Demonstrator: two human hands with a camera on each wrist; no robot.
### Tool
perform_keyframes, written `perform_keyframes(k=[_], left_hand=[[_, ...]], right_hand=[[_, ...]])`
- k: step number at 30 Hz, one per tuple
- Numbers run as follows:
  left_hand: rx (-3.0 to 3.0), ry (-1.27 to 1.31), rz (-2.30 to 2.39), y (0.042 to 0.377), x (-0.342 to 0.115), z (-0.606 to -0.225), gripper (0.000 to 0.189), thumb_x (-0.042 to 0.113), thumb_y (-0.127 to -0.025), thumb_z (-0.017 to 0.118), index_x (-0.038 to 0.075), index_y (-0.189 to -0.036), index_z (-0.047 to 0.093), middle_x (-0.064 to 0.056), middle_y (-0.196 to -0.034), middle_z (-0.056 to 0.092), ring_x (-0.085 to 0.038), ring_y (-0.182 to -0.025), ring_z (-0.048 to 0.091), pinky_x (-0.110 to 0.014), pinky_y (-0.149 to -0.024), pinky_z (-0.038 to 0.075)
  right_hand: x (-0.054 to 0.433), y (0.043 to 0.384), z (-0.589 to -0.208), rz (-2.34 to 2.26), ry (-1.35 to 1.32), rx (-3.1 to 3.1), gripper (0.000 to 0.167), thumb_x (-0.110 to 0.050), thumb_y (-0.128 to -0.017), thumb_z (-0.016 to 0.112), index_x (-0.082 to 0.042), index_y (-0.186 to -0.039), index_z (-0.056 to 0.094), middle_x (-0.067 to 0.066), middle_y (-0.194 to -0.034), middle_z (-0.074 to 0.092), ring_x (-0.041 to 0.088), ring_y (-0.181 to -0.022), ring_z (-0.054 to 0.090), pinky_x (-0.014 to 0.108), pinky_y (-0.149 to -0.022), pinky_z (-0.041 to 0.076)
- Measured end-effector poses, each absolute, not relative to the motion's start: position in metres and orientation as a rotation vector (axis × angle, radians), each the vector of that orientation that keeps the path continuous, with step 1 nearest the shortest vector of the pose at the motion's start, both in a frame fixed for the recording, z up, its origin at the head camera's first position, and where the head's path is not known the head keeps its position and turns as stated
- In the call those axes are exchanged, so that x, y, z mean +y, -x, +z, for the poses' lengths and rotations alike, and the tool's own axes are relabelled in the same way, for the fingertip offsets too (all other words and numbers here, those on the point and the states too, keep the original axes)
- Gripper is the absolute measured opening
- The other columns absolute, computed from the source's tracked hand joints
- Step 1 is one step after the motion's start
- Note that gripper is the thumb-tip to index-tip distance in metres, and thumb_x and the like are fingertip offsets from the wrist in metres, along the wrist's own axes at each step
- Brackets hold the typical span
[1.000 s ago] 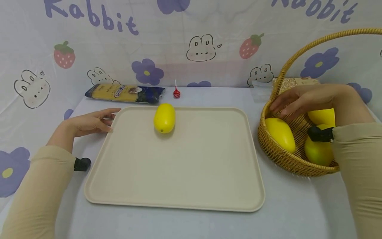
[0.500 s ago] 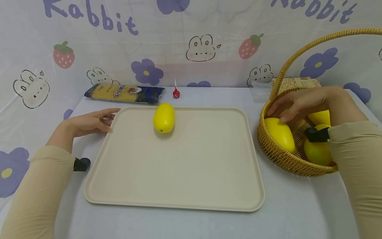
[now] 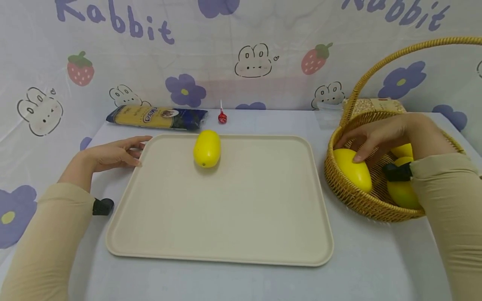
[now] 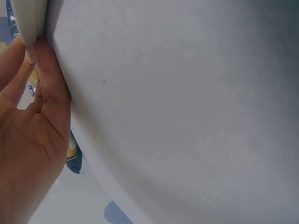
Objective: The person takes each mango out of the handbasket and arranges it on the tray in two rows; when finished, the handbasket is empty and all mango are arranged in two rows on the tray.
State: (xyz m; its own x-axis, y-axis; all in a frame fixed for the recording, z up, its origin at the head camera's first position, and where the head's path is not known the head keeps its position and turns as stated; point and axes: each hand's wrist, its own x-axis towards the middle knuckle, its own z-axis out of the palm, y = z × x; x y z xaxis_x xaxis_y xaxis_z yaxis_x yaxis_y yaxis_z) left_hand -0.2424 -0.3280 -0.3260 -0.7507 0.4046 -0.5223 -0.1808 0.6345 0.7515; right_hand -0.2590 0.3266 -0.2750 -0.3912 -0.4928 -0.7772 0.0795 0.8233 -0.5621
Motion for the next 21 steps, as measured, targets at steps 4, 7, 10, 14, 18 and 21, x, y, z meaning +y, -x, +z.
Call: perform_keyframes(k=[4,7,10,14,18,21], left_hand=[[2.167,-0.167,1.098,0.242,-0.328,-0.326,0.094,0.01,-0.087,0.068,0.021,-0.16,0.009,-0.015,-0.156,0.017,-0.01,-0.116,0.048,-0.023,-0.096,0.043],[2.17,-0.164,1.096,0.242,-0.327,-0.326,0.094,0.01,-0.087,0.068,0.021,-0.16,0.01,-0.015,-0.156,0.017,-0.013,-0.118,0.047,-0.028,-0.099,0.042],[2.173,-0.152,1.095,0.242,-0.327,-0.326,0.094,0.01,-0.087,0.068,0.022,-0.16,0.01,-0.016,-0.156,0.017,-0.018,-0.122,0.045,-0.035,-0.105,0.04],[2.177,-0.133,1.096,0.241,-0.326,-0.326,0.094,0.01,-0.088,0.067,0.022,-0.16,0.009,-0.016,-0.158,0.016,-0.023,-0.127,0.042,-0.04,-0.109,0.038],[2.176,-0.137,1.098,0.242,-0.326,-0.327,0.093,0.01,-0.088,0.066,0.022,-0.16,0.009,-0.017,-0.158,0.016,-0.023,-0.128,0.041,-0.038,-0.107,0.039],[2.178,-0.14,1.094,0.242,-0.326,-0.326,0.093,0.01,-0.089,0.066,0.023,-0.16,0.009,-0.016,-0.158,0.016,-0.021,-0.126,0.042,-0.034,-0.105,0.04]], right_hand=[[0.321,0.257,-0.276,-0.61,0.276,1.9,0.089,-0.038,-0.092,0.062,-0.001,-0.155,0.012,0.027,-0.156,0.025,0.029,-0.132,0.049,0.047,-0.101,0.052],[0.317,0.256,-0.277,-0.603,0.269,1.91,0.091,-0.041,-0.091,0.062,0.0,-0.155,0.013,0.028,-0.157,0.022,0.032,-0.135,0.045,0.047,-0.099,0.053],[0.314,0.255,-0.277,-0.6,0.261,1.92,0.093,-0.042,-0.09,0.064,0.001,-0.154,0.013,0.028,-0.157,0.022,0.034,-0.136,0.043,0.046,-0.097,0.054],[0.314,0.255,-0.277,-0.606,0.244,1.907,0.095,-0.038,-0.088,0.066,0.001,-0.154,0.01,0.028,-0.156,0.023,0.031,-0.133,0.046,0.046,-0.099,0.053],[0.316,0.257,-0.277,-0.614,0.254,1.874,0.098,-0.034,-0.086,0.068,0.002,-0.154,0.006,0.029,-0.157,0.019,0.029,-0.132,0.047,0.045,-0.102,0.051],[0.317,0.257,-0.277,-0.607,0.269,1.858,0.102,-0.033,-0.086,0.067,0.003,-0.154,0.001,0.03,-0.16,0.01,0.033,-0.137,0.042,0.046,-0.104,0.05]])
